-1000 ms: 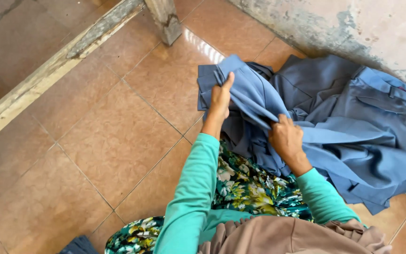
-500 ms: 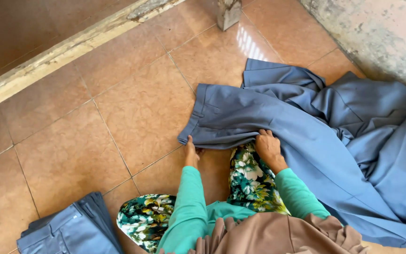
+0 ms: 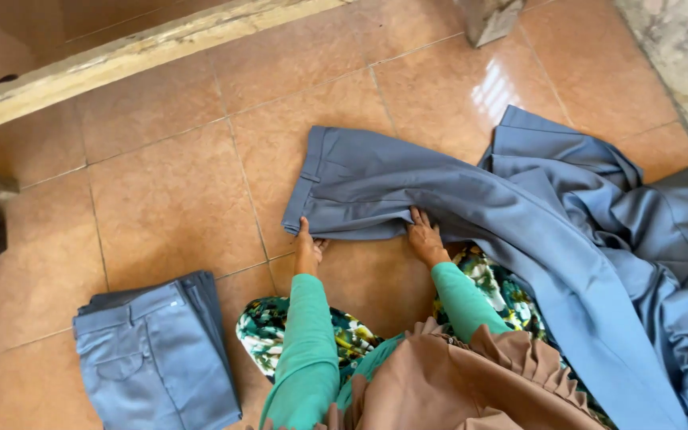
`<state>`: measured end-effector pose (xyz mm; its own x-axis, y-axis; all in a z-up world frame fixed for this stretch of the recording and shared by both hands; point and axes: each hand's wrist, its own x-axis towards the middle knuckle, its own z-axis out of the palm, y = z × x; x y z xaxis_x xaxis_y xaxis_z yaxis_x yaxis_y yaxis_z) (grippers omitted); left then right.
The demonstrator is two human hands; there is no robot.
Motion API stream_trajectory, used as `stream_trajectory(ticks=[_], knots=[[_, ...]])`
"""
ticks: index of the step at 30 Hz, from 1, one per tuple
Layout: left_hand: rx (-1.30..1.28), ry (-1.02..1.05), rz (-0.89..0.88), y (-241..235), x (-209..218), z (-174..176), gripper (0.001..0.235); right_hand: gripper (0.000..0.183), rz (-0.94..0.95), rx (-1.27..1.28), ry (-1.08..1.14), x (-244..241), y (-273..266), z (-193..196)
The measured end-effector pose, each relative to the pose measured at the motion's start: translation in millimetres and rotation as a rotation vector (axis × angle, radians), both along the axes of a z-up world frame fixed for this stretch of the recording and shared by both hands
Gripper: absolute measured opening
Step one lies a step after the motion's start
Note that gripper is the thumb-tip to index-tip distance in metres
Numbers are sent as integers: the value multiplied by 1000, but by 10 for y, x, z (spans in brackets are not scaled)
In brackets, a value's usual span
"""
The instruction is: The person sits on the floor and folds a pair of grey trousers by hand. They smooth the fabric, fold the legs together, and then fold the garment into a compact rectangle before placing it on a stack of previously folded trousers.
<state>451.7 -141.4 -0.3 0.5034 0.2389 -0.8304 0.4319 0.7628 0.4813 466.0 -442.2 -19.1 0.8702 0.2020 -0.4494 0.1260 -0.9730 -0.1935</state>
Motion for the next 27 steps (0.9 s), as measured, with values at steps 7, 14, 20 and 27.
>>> stream_trajectory(ticks=[7,14,20,27], knots=[[83,21,255,1466,-385,-445,98,37,220,132,-103,113,1014,-518],[191,84,529,2361,-808,-934,111,17,359,155,-415,-359,1482,-665],[-4,135,319,416,-649,392,134,13,360,238,-537,-430,1720,-220],[-210,45,99,-203,-300,122,91,11,383,134,-638,-538,1409,-216]])
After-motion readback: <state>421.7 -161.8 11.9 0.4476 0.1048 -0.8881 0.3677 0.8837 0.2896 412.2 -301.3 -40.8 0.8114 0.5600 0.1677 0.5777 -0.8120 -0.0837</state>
